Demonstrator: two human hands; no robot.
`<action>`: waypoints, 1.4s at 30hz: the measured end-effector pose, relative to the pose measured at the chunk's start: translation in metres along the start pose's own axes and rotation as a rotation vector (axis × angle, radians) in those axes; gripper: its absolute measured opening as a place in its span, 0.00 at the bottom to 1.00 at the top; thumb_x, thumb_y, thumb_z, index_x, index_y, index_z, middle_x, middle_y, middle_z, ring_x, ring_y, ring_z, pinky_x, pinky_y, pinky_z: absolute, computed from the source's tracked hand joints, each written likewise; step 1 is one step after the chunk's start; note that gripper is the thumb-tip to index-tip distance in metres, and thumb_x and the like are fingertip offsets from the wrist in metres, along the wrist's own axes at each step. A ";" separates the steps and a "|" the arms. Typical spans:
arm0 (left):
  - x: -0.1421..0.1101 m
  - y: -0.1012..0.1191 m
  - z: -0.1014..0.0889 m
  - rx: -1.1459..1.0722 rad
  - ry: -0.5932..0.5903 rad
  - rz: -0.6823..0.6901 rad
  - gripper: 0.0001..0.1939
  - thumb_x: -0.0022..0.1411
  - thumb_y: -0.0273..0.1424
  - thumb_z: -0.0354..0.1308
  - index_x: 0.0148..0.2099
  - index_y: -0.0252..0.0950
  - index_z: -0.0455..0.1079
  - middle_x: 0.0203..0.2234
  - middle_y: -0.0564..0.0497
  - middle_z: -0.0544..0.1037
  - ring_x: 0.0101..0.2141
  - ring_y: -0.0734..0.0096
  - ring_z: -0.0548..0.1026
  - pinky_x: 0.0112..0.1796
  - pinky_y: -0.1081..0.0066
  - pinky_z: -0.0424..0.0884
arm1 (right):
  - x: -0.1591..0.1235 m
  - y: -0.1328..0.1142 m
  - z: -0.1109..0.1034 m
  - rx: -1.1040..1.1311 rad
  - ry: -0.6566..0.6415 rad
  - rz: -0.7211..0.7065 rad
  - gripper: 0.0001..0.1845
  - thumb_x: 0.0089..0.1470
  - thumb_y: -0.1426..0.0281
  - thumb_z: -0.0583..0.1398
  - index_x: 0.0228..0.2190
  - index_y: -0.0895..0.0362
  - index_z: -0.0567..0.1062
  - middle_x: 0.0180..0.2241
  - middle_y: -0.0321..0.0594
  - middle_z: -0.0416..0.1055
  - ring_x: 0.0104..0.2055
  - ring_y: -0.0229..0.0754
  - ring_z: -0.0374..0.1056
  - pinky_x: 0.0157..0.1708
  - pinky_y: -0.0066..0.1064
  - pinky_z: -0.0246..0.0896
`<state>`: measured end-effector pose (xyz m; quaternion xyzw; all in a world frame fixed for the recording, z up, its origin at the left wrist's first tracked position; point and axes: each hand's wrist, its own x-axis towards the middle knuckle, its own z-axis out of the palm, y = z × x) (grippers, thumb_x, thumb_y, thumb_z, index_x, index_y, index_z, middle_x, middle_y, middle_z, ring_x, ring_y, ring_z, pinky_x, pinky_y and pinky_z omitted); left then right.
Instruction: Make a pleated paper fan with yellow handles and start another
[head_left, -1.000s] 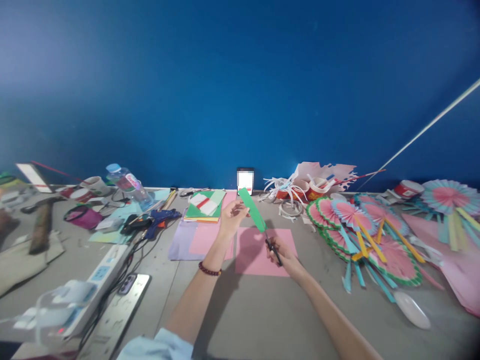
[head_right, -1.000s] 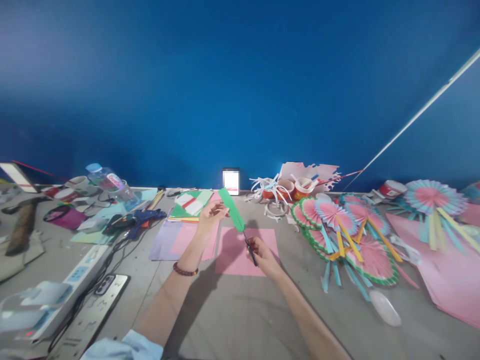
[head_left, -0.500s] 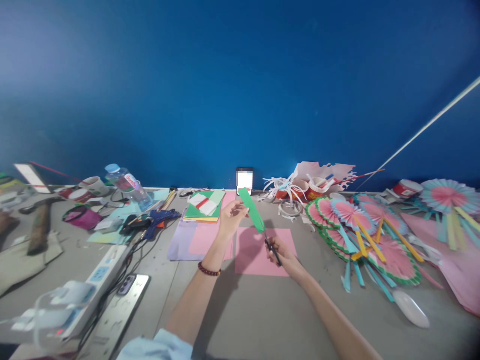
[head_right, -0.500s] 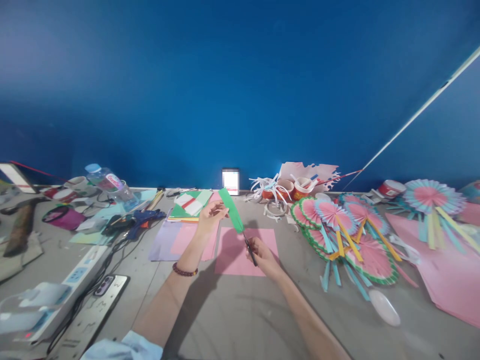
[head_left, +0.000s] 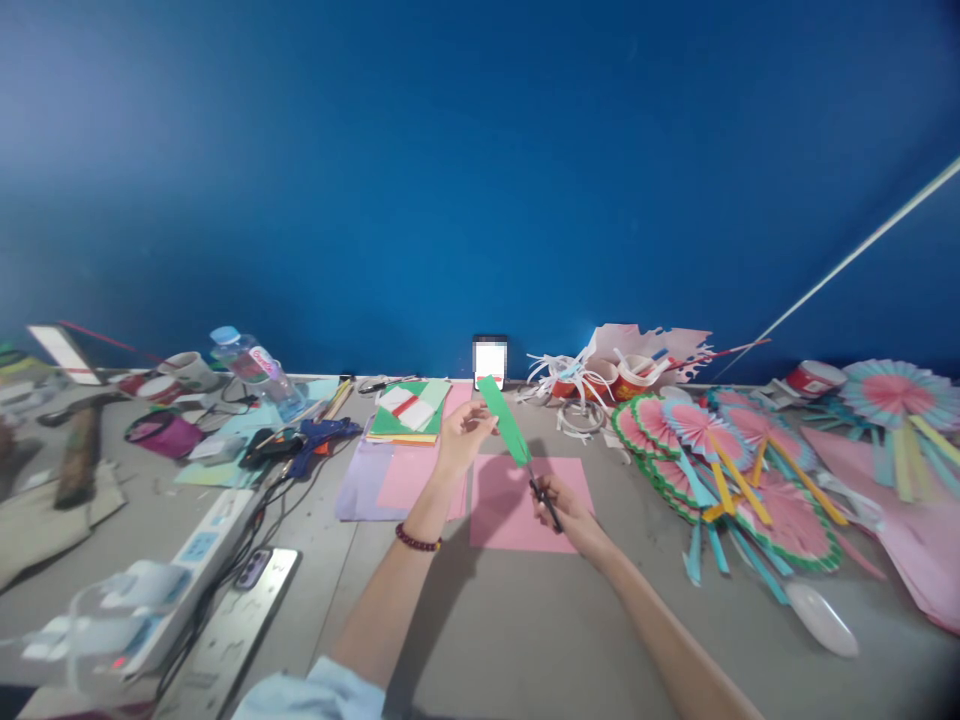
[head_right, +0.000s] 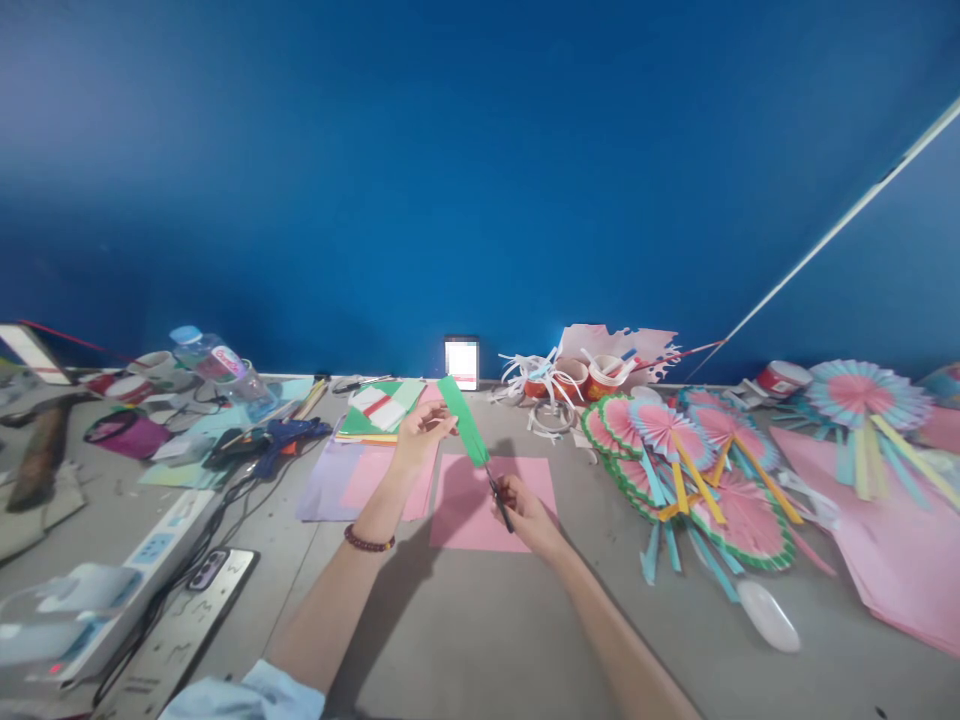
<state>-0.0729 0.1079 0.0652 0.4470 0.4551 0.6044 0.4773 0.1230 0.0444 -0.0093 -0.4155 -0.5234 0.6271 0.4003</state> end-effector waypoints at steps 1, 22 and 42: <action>0.000 0.000 0.000 0.001 -0.003 0.007 0.16 0.46 0.32 0.67 0.38 0.34 0.71 0.26 0.51 0.75 0.23 0.72 0.75 0.28 0.70 0.71 | 0.000 -0.002 0.000 0.002 0.000 0.005 0.27 0.38 0.49 0.66 0.31 0.55 0.67 0.22 0.32 0.63 0.21 0.32 0.56 0.21 0.26 0.54; 0.001 -0.001 -0.003 0.043 -0.011 0.017 0.16 0.47 0.34 0.67 0.38 0.34 0.72 0.26 0.52 0.76 0.25 0.72 0.76 0.29 0.71 0.72 | -0.004 -0.014 0.005 0.002 0.026 0.071 0.25 0.35 0.53 0.68 0.29 0.55 0.66 0.22 0.30 0.62 0.22 0.32 0.58 0.22 0.25 0.53; 0.003 -0.003 -0.006 0.053 -0.013 0.023 0.15 0.47 0.33 0.67 0.38 0.34 0.73 0.29 0.50 0.76 0.26 0.72 0.75 0.32 0.68 0.73 | -0.003 -0.010 0.006 -0.009 0.068 0.063 0.20 0.37 0.58 0.67 0.27 0.55 0.65 0.18 0.27 0.58 0.19 0.30 0.52 0.19 0.24 0.47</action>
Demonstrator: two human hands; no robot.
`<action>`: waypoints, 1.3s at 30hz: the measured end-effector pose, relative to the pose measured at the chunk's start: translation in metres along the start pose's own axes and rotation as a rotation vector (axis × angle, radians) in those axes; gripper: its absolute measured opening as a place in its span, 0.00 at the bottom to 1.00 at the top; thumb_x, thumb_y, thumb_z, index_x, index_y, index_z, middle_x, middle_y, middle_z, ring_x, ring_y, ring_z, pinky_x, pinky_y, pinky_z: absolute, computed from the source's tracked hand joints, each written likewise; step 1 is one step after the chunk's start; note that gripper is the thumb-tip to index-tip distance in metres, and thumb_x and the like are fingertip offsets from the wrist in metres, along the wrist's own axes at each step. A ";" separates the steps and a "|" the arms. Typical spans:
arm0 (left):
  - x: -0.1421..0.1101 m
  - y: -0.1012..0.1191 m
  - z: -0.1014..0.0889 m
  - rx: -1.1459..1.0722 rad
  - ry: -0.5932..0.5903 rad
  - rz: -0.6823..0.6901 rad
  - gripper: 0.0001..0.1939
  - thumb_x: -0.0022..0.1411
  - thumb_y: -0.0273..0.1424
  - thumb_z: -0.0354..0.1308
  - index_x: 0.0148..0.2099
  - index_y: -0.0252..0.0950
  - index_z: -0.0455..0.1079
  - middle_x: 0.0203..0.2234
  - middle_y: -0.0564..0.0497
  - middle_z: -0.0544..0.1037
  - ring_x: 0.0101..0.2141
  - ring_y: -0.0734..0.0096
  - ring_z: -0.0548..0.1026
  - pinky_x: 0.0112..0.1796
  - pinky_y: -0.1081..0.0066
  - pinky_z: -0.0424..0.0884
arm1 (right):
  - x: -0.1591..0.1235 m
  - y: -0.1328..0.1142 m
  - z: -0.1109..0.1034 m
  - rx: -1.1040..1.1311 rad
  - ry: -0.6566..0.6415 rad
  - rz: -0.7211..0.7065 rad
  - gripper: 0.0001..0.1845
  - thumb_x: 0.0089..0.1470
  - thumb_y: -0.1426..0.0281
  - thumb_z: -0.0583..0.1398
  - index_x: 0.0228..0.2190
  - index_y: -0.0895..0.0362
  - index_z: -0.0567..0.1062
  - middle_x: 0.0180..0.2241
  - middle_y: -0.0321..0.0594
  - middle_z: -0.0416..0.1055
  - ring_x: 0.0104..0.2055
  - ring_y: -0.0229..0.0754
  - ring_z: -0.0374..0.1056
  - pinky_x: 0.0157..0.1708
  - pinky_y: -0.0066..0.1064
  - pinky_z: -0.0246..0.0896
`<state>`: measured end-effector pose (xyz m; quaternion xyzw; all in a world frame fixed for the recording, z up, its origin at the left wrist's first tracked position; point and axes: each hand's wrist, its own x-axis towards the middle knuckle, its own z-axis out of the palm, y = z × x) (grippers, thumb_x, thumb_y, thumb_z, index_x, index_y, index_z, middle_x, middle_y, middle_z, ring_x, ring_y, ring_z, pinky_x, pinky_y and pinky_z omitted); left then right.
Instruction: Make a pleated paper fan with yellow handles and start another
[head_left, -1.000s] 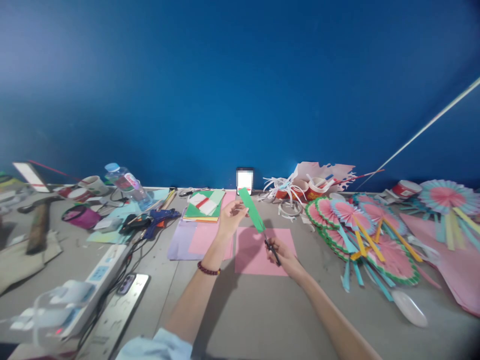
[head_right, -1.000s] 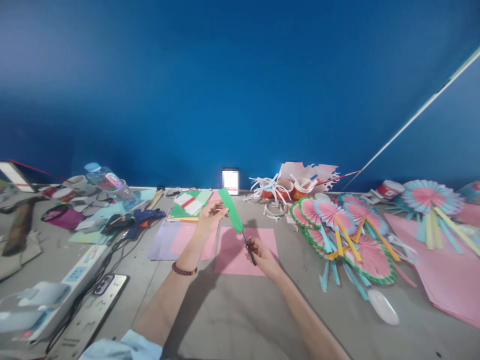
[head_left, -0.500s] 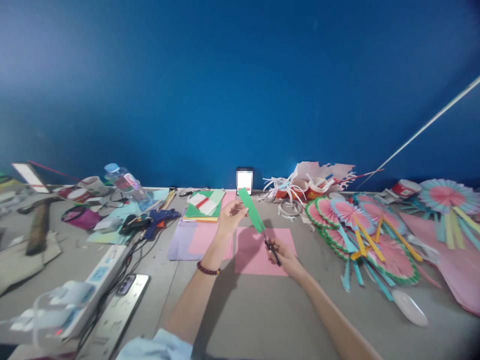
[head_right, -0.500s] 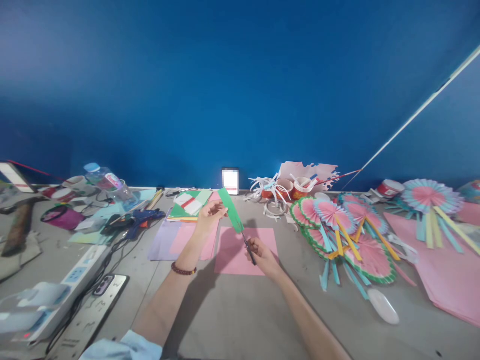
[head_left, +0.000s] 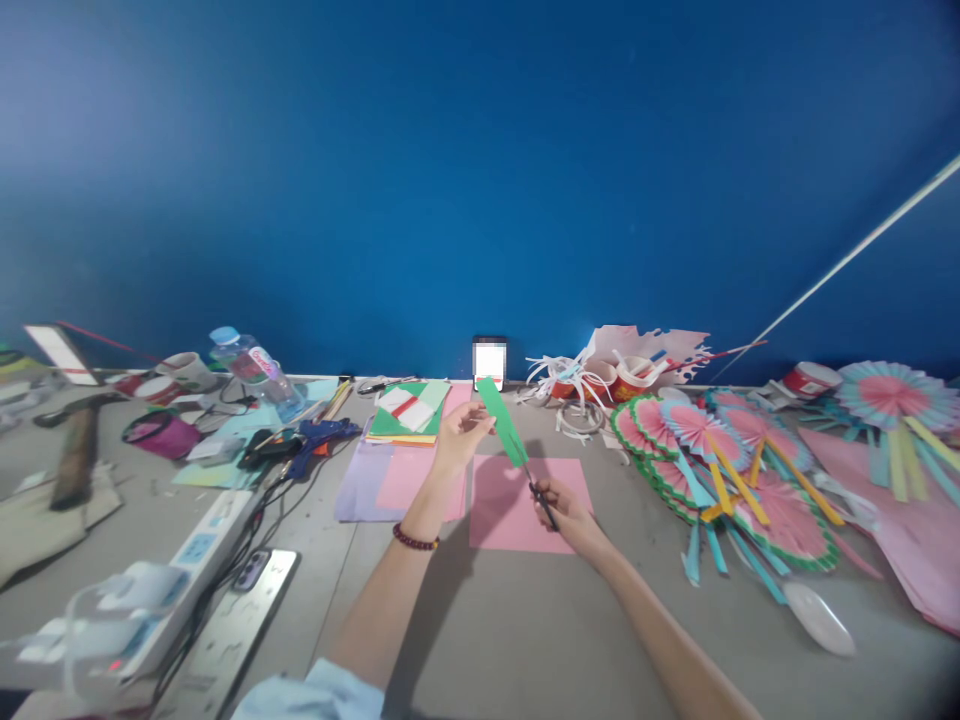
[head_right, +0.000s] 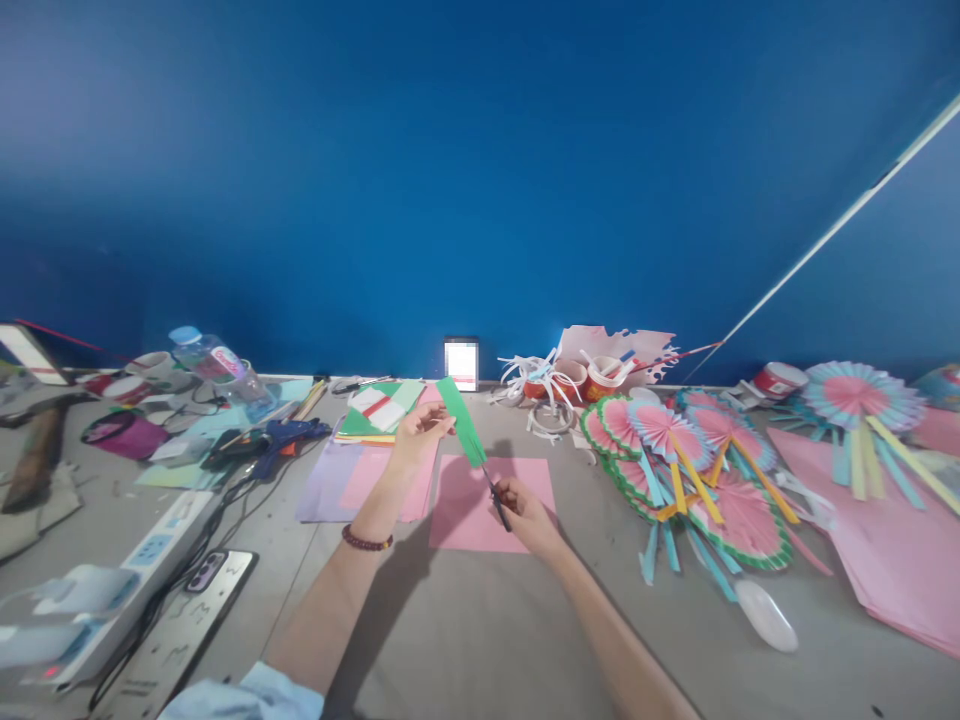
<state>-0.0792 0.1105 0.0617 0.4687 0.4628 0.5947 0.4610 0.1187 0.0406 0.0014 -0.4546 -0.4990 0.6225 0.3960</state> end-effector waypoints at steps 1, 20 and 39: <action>0.000 0.000 0.000 -0.006 0.003 -0.001 0.16 0.47 0.34 0.67 0.38 0.34 0.73 0.29 0.50 0.76 0.26 0.72 0.75 0.31 0.68 0.73 | 0.000 0.000 0.000 -0.006 0.004 -0.003 0.20 0.38 0.58 0.67 0.27 0.55 0.65 0.18 0.27 0.58 0.19 0.30 0.51 0.19 0.24 0.46; 0.001 0.000 -0.001 0.015 -0.003 -0.021 0.17 0.46 0.36 0.68 0.38 0.33 0.73 0.30 0.50 0.76 0.25 0.72 0.75 0.30 0.70 0.73 | 0.001 0.000 0.000 -0.018 0.029 -0.003 0.22 0.35 0.56 0.68 0.26 0.55 0.66 0.18 0.27 0.59 0.18 0.29 0.50 0.18 0.23 0.44; 0.000 0.000 -0.001 0.031 0.004 -0.014 0.11 0.49 0.33 0.66 0.36 0.39 0.73 0.31 0.49 0.77 0.26 0.70 0.75 0.31 0.66 0.73 | 0.002 -0.005 0.003 -0.013 0.058 0.007 0.23 0.33 0.55 0.68 0.23 0.55 0.65 0.15 0.26 0.56 0.17 0.28 0.47 0.16 0.23 0.40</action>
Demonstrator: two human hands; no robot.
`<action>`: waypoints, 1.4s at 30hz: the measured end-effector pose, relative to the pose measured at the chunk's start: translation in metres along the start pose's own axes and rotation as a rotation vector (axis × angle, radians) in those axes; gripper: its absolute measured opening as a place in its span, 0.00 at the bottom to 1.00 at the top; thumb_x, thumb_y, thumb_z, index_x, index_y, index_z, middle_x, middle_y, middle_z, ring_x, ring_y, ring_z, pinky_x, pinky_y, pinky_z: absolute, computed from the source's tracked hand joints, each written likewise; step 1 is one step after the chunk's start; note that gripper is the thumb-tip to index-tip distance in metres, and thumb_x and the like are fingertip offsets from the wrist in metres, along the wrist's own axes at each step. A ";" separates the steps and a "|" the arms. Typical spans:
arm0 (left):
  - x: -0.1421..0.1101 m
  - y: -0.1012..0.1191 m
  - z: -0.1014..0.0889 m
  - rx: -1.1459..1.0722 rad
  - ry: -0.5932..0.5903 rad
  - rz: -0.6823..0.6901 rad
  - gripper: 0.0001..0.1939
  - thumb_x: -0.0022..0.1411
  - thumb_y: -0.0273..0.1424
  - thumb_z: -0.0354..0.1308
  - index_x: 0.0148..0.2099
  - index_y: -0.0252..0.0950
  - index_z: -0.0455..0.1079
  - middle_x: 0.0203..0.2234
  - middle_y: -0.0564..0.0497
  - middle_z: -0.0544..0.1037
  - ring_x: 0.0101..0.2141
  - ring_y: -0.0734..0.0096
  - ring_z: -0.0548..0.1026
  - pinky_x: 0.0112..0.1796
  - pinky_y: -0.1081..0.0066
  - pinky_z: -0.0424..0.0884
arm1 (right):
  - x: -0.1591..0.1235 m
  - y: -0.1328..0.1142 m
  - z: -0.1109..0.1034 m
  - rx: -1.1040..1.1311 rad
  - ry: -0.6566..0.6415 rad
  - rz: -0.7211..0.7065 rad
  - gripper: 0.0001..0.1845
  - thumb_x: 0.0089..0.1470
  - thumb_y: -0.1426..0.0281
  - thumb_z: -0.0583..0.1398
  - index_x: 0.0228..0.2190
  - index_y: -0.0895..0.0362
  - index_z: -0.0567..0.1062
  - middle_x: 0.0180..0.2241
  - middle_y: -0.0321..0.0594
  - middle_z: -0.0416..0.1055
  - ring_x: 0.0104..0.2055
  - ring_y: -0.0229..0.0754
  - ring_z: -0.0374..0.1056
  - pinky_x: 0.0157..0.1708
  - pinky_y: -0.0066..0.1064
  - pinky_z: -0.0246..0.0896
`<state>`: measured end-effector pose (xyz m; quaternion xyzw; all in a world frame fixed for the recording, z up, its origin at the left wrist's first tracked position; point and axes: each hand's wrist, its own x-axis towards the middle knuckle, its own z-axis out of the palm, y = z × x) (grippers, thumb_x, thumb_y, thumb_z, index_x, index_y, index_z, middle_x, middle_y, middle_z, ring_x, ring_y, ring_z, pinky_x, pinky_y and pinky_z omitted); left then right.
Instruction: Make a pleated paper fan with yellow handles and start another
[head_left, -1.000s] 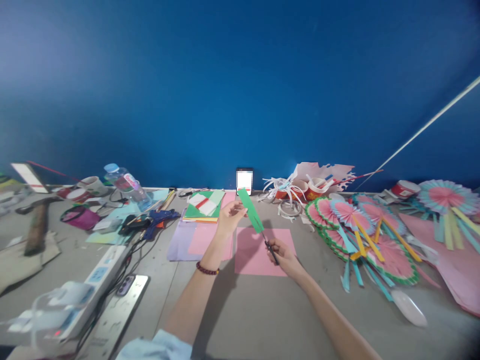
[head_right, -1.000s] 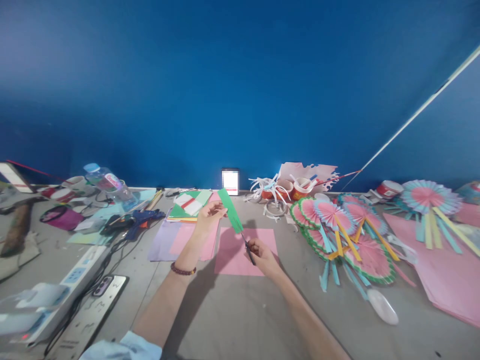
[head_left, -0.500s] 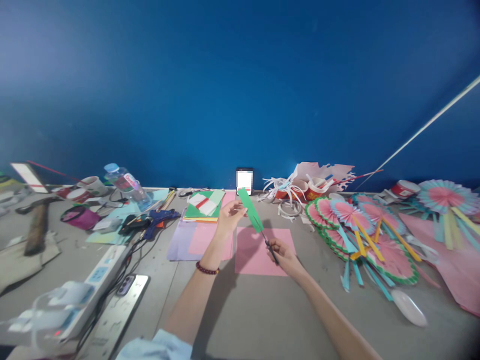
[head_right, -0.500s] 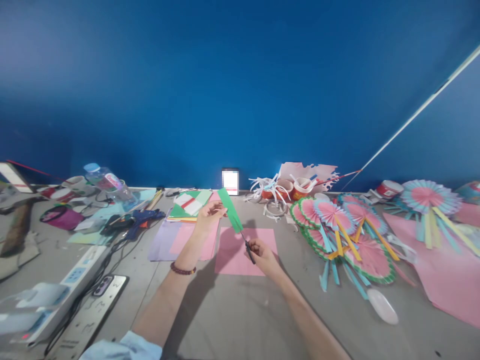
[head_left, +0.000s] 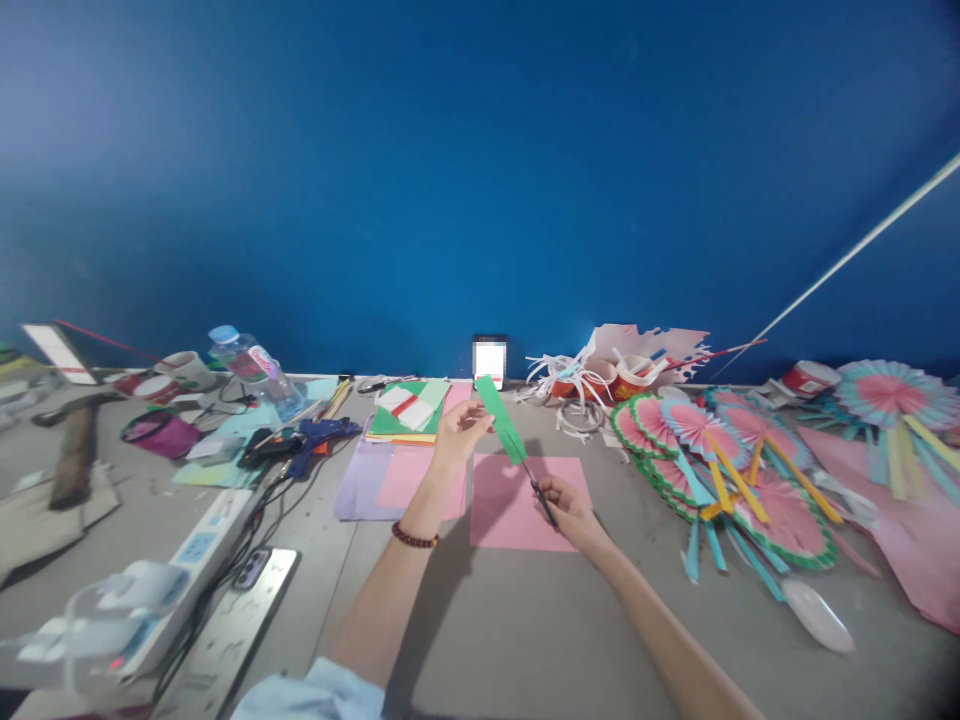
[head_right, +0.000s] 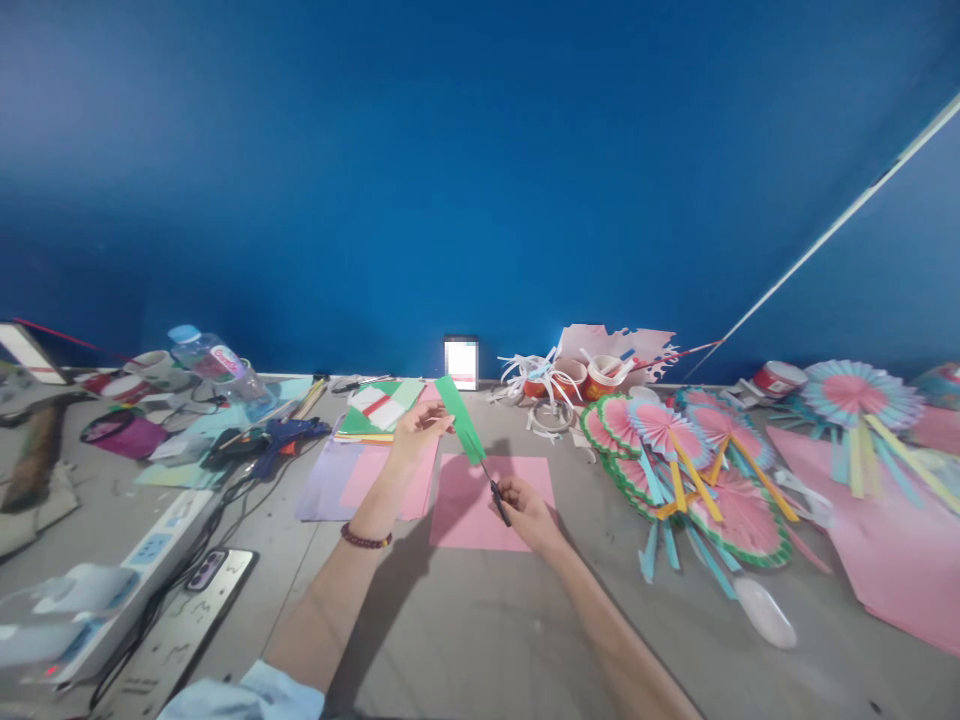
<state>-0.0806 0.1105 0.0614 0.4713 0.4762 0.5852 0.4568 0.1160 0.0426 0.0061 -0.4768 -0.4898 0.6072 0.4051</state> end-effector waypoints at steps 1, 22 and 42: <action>0.000 0.000 0.000 -0.002 0.000 0.000 0.11 0.49 0.33 0.66 0.36 0.39 0.73 0.31 0.48 0.77 0.26 0.69 0.75 0.31 0.66 0.73 | 0.000 -0.001 0.000 0.001 -0.002 0.007 0.23 0.33 0.55 0.69 0.23 0.55 0.65 0.15 0.26 0.56 0.17 0.28 0.47 0.16 0.23 0.39; -0.001 0.006 0.001 -0.017 -0.001 -0.004 0.11 0.49 0.32 0.66 0.36 0.36 0.72 0.30 0.48 0.76 0.26 0.70 0.74 0.31 0.66 0.72 | -0.003 -0.010 0.001 0.027 0.017 0.047 0.24 0.31 0.54 0.69 0.22 0.55 0.65 0.14 0.27 0.56 0.16 0.28 0.46 0.13 0.21 0.38; -0.002 0.006 0.000 0.010 0.006 -0.004 0.10 0.49 0.32 0.65 0.35 0.36 0.72 0.29 0.49 0.76 0.26 0.70 0.75 0.31 0.67 0.72 | -0.004 -0.014 0.004 0.059 0.077 0.059 0.25 0.26 0.54 0.71 0.21 0.56 0.66 0.14 0.28 0.60 0.15 0.27 0.48 0.13 0.22 0.39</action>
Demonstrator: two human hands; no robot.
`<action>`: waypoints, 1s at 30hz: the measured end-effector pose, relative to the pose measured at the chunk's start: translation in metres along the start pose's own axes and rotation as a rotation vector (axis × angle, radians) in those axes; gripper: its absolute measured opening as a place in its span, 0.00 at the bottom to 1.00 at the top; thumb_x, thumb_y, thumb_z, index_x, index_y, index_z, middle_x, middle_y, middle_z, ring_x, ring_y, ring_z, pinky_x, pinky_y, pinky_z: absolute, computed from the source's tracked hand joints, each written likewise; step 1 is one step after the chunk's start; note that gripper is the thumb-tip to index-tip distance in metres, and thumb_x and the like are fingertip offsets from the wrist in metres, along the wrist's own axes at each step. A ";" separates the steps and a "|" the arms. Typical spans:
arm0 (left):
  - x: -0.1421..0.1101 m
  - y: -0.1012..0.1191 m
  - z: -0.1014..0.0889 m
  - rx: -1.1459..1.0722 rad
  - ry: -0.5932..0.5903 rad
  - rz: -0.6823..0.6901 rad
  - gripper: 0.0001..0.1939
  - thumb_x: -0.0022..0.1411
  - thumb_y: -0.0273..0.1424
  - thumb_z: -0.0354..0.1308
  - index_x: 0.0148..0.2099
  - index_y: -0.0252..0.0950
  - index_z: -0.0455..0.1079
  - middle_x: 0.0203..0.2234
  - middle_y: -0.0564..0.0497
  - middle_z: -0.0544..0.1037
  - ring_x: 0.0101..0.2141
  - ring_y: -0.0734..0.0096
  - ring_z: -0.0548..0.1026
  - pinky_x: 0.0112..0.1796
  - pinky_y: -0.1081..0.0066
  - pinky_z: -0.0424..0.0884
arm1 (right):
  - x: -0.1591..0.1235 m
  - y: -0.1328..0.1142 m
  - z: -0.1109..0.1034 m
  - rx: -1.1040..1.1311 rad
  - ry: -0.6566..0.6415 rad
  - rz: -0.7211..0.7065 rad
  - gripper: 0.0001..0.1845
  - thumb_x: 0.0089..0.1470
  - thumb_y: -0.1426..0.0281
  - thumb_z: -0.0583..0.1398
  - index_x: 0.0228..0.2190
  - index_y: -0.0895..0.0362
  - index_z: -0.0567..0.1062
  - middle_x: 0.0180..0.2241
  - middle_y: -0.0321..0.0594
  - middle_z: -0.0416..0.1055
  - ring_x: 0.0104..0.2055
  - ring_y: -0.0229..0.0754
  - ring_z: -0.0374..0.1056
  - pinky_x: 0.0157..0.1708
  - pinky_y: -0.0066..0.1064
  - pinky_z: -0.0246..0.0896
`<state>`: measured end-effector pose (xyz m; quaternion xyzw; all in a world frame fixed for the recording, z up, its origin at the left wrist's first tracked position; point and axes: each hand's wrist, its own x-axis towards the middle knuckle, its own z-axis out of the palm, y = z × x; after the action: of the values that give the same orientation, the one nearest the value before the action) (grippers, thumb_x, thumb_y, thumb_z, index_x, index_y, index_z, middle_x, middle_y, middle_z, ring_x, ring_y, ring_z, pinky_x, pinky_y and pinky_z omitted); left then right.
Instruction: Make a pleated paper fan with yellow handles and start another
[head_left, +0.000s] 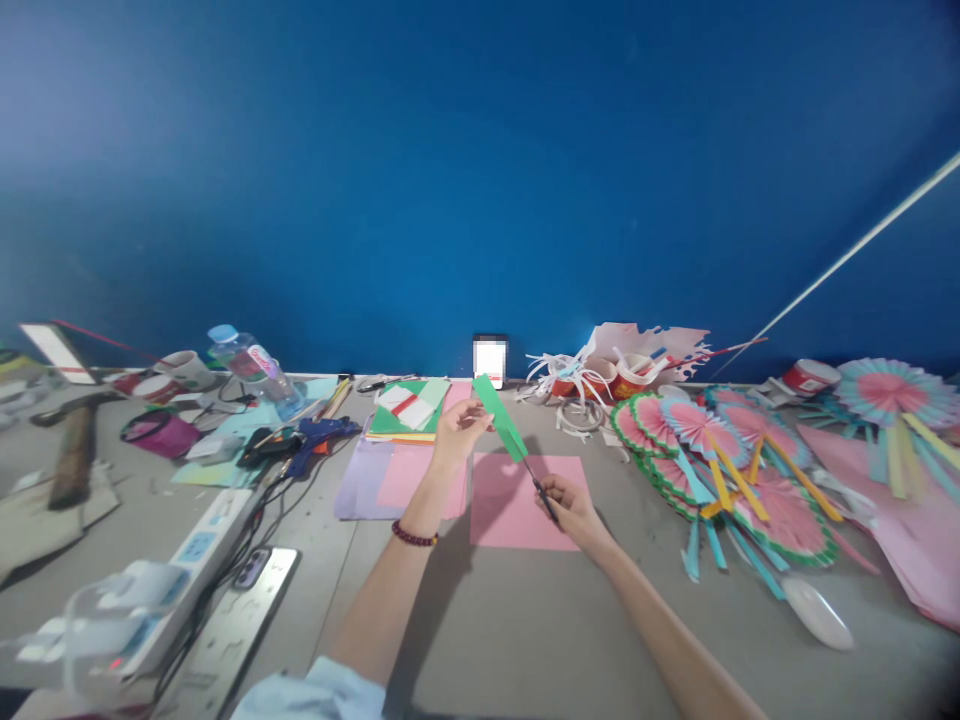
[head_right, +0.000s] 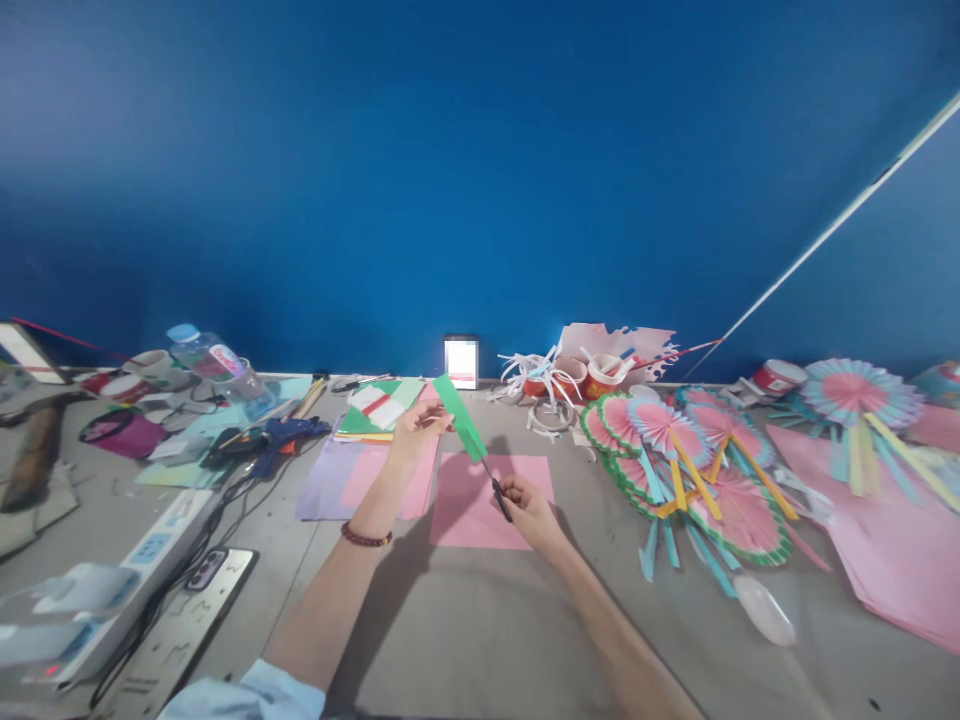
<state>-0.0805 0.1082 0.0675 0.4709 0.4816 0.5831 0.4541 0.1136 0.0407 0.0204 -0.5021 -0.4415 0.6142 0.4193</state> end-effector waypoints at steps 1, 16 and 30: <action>0.000 -0.001 0.000 0.000 -0.001 0.001 0.11 0.48 0.32 0.65 0.35 0.36 0.72 0.30 0.49 0.76 0.26 0.70 0.75 0.31 0.67 0.72 | 0.000 0.000 0.000 -0.001 -0.006 0.003 0.25 0.27 0.54 0.71 0.21 0.56 0.66 0.14 0.28 0.59 0.15 0.27 0.48 0.13 0.22 0.40; 0.003 -0.007 0.000 0.019 -0.002 0.002 0.11 0.48 0.33 0.65 0.36 0.37 0.72 0.29 0.51 0.76 0.27 0.71 0.75 0.32 0.68 0.71 | 0.002 0.007 -0.003 -0.013 -0.008 0.007 0.26 0.29 0.52 0.69 0.21 0.56 0.65 0.11 0.26 0.58 0.13 0.27 0.47 0.11 0.20 0.39; 0.000 -0.004 0.004 0.001 -0.008 -0.034 0.12 0.47 0.33 0.66 0.36 0.36 0.72 0.28 0.49 0.76 0.27 0.68 0.75 0.32 0.66 0.72 | 0.013 0.036 -0.016 -0.020 -0.036 0.015 0.22 0.35 0.55 0.67 0.26 0.56 0.67 0.15 0.27 0.64 0.12 0.28 0.52 0.10 0.19 0.41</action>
<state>-0.0761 0.1091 0.0643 0.4654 0.4881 0.5730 0.4657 0.1250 0.0456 -0.0196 -0.4984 -0.4514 0.6219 0.4013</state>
